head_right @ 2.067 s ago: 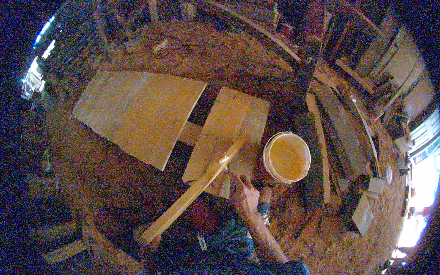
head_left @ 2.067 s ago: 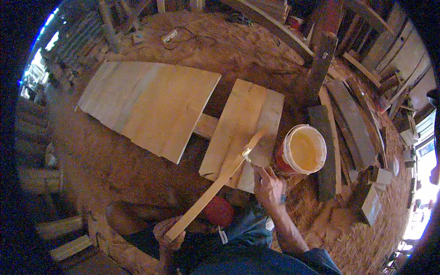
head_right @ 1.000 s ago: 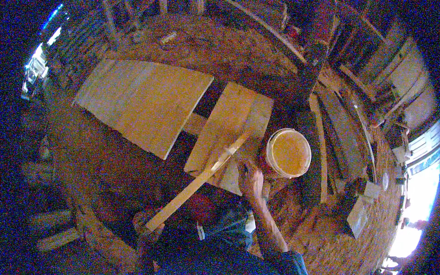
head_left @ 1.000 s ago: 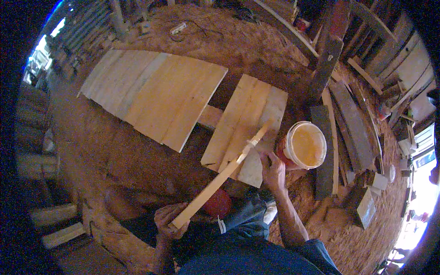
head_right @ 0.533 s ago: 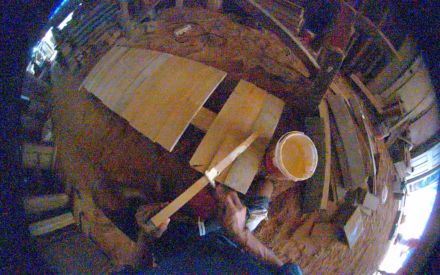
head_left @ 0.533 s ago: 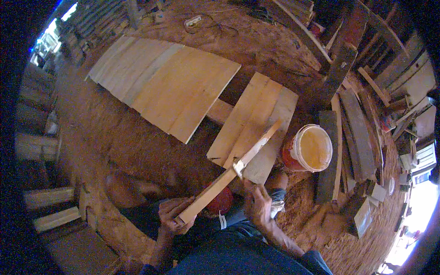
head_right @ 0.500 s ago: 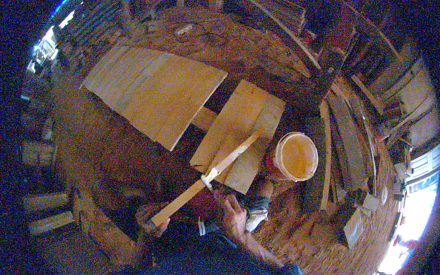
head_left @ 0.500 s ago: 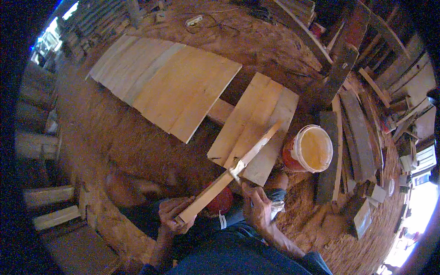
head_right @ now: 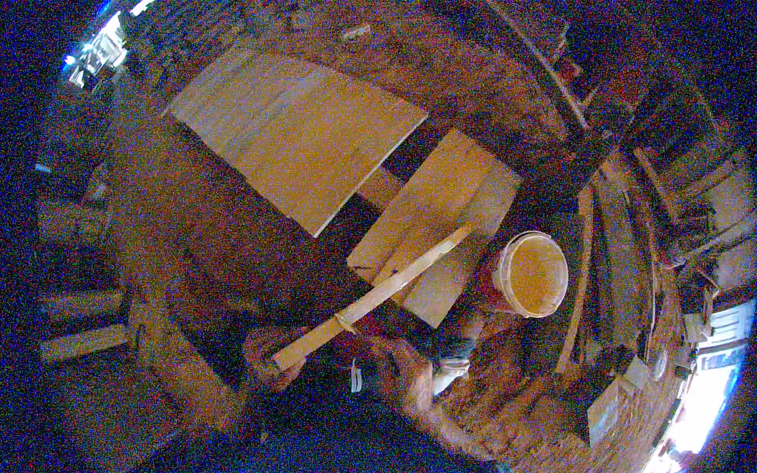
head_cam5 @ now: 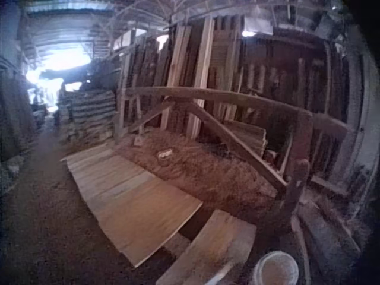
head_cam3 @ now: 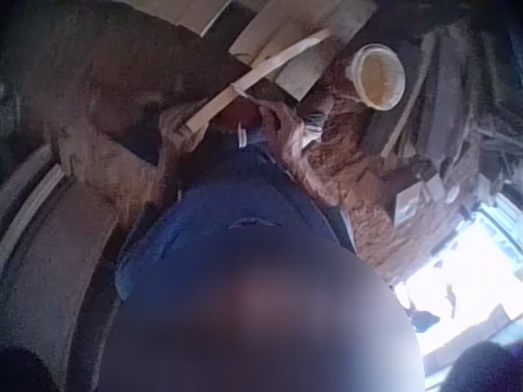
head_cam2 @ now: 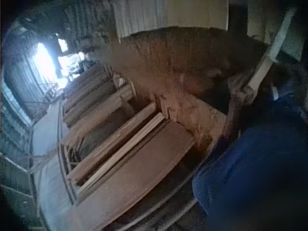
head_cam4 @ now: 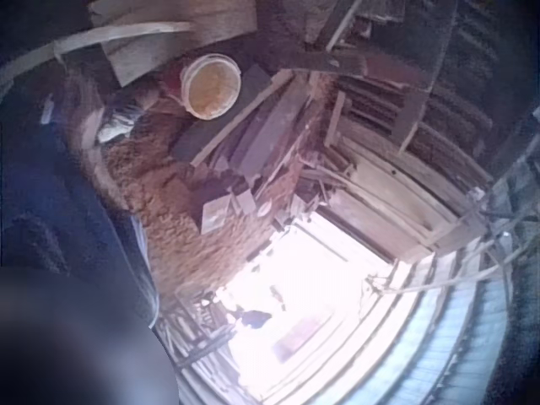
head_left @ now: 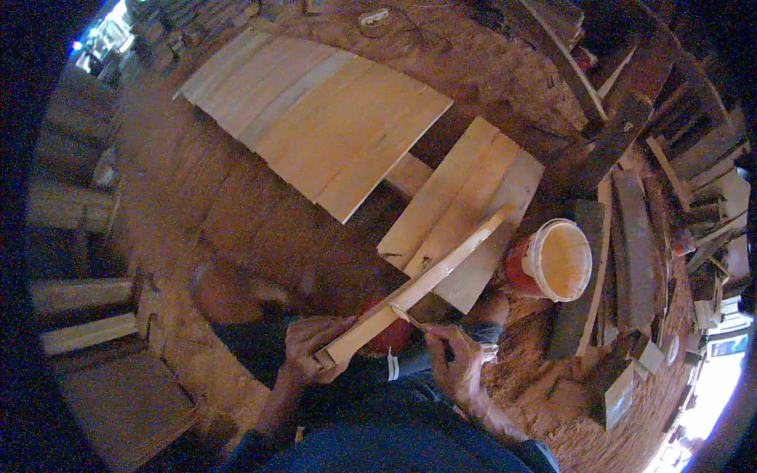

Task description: The person sits on the floor and applies a liquid finish to a long wooden plank using a brush. They repeatedly dip the brush into a bucket and coat the plank, then place it on a workbench.

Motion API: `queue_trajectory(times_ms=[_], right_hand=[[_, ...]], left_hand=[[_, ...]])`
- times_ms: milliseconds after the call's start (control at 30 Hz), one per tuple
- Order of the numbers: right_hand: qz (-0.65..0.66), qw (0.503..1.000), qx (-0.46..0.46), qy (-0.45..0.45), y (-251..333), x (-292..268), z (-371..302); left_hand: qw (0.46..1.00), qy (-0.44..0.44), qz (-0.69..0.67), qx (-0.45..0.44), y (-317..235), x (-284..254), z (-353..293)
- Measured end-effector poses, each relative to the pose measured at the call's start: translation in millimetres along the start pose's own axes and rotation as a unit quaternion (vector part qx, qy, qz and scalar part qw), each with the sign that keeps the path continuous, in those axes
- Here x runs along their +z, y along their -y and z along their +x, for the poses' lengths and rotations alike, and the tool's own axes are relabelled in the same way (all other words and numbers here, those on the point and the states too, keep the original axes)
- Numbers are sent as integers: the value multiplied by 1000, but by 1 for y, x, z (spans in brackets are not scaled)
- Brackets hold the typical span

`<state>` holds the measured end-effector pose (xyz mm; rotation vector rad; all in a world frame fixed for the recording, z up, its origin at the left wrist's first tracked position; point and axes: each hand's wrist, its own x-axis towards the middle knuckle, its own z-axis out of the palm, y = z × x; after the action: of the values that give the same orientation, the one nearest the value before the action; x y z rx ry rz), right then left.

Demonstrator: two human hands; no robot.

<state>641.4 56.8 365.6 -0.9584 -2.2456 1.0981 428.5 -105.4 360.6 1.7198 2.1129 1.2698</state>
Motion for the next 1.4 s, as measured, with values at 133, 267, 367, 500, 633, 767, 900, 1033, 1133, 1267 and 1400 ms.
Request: queue_trajectory(times_ms=[133, 267, 367, 500, 633, 767, 900, 1033, 1133, 1267, 1400], right_hand=[[45, 998, -9, -32, 31, 6, -4], [51, 998, 0, 30, 48, 0, 1], [59, 994, 74, -53, 45, 2, 1], [35, 999, -37, 14, 43, 11, -11], [61, 996, -46, 46, 52, 13, -21], [85, 991, -57, 90, 63, 11, -18], [122, 991, -18, 49, 71, 9, -14], [97, 986, 10, 137, 74, 9, -12], [112, 992, -5, 57, 58, 9, -1], [3, 999, 2, -47, -16, 4, 39], [-77, 991, 59, -93, -110, -7, 82]], left_hand=[[1000, -1, 28, 10, -2, 0, -2], [1000, 9, 15, 9, -3, -2, 0], [1000, -3, -27, 11, -3, -1, 3], [1000, 23, 0, 4, -4, -2, 5], [1000, -10, -6, 20, -4, -1, 4], [1000, -2, -24, -5, -2, 2, 3], [1000, 0, -19, 5, 1, 2, 1], [999, 16, 33, -4, -1, -1, -4], [1000, -7, 28, 2, -1, -2, -7], [998, -30, -13, -57, -1, -3, -16], [999, -21, 33, -38, 0, -5, -24]])
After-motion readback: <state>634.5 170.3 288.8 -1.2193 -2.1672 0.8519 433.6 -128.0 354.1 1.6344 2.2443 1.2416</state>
